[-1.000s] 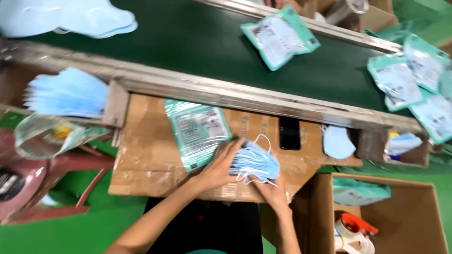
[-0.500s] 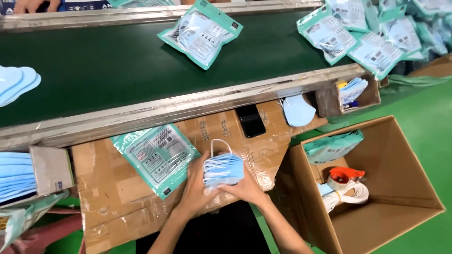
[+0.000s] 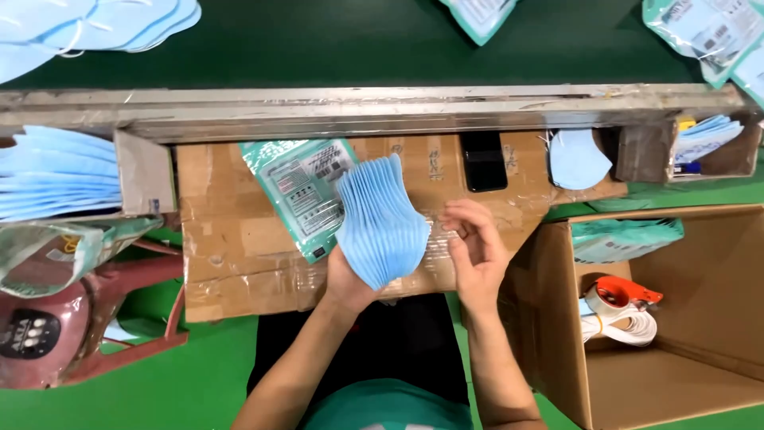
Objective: Manually sorting and packing face masks into individual plastic sleeves at a conveyor belt.
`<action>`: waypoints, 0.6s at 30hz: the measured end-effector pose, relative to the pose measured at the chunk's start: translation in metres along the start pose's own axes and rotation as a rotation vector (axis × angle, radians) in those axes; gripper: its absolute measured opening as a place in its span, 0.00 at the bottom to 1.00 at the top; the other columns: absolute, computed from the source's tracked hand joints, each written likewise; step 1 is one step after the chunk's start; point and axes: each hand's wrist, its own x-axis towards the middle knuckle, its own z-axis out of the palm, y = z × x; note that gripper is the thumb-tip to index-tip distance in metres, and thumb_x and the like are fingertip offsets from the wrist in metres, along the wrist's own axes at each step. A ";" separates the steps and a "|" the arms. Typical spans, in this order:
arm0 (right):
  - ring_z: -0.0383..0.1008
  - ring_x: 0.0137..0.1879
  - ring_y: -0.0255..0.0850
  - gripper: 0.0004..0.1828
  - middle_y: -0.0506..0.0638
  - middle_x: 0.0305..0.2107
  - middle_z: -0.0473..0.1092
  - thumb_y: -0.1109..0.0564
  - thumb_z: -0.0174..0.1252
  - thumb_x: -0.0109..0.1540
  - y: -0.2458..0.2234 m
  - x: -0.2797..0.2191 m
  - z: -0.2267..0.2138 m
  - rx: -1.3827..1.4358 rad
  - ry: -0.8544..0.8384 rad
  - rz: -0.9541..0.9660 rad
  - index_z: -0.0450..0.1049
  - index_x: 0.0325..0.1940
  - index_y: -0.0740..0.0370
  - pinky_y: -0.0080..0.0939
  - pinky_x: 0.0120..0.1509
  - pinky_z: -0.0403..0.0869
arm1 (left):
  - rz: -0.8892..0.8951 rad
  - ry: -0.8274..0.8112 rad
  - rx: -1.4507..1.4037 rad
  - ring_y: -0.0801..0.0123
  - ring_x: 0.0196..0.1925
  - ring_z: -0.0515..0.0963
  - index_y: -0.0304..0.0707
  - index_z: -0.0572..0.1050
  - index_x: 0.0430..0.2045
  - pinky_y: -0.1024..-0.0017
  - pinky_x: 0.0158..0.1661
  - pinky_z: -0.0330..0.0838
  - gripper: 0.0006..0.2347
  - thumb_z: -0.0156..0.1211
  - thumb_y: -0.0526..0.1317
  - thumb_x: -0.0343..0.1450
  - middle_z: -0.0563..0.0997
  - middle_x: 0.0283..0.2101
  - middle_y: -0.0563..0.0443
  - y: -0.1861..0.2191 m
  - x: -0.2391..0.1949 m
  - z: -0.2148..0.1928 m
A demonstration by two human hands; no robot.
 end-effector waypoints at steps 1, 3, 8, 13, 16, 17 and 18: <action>0.72 0.61 0.43 0.18 0.57 0.60 0.67 0.65 0.56 0.68 -0.005 0.000 0.007 0.002 -0.005 0.002 0.69 0.62 0.71 0.43 0.69 0.71 | 0.004 0.003 -0.002 0.57 0.59 0.78 0.31 0.69 0.59 0.58 0.59 0.73 0.21 0.36 0.48 0.79 0.78 0.58 0.44 -0.001 -0.002 -0.002; 0.71 0.61 0.42 0.13 0.57 0.58 0.66 0.69 0.57 0.66 -0.014 0.001 0.020 -0.064 -0.022 -0.050 0.73 0.55 0.71 0.44 0.70 0.71 | 0.021 -0.118 -0.020 0.57 0.59 0.78 0.30 0.70 0.59 0.57 0.60 0.72 0.21 0.36 0.48 0.81 0.78 0.57 0.43 -0.002 -0.005 -0.005; 0.70 0.63 0.43 0.12 0.57 0.57 0.67 0.70 0.60 0.64 -0.016 0.000 0.029 -0.112 -0.060 -0.077 0.74 0.52 0.70 0.44 0.71 0.71 | -0.012 -0.096 -0.063 0.56 0.58 0.79 0.30 0.71 0.58 0.56 0.60 0.72 0.21 0.37 0.48 0.80 0.78 0.57 0.43 -0.002 -0.005 -0.015; 0.71 0.62 0.43 0.13 0.56 0.57 0.67 0.69 0.60 0.63 -0.016 0.003 0.030 -0.125 -0.068 -0.048 0.72 0.52 0.68 0.44 0.72 0.71 | -0.041 -0.026 -0.088 0.56 0.59 0.78 0.30 0.71 0.57 0.55 0.60 0.71 0.21 0.38 0.48 0.79 0.78 0.57 0.42 0.000 -0.003 -0.013; 0.71 0.62 0.43 0.15 0.56 0.58 0.66 0.69 0.61 0.61 -0.016 0.002 0.033 -0.155 -0.074 -0.060 0.70 0.52 0.66 0.45 0.72 0.70 | -0.050 0.021 -0.059 0.56 0.59 0.78 0.30 0.71 0.57 0.54 0.61 0.71 0.21 0.37 0.47 0.79 0.78 0.58 0.42 -0.001 -0.003 -0.014; 0.71 0.62 0.43 0.15 0.56 0.58 0.66 0.69 0.61 0.61 -0.015 0.002 0.033 -0.159 -0.064 -0.065 0.70 0.52 0.65 0.44 0.72 0.70 | -0.058 0.017 -0.057 0.56 0.59 0.78 0.30 0.71 0.57 0.54 0.61 0.71 0.21 0.37 0.47 0.79 0.78 0.58 0.42 0.000 -0.003 -0.013; 0.71 0.62 0.43 0.15 0.55 0.58 0.67 0.69 0.61 0.62 -0.015 0.003 0.034 -0.163 -0.053 -0.069 0.70 0.51 0.65 0.44 0.72 0.70 | -0.066 0.013 -0.054 0.56 0.59 0.78 0.30 0.71 0.57 0.54 0.62 0.71 0.21 0.37 0.47 0.79 0.78 0.58 0.42 0.000 -0.004 -0.012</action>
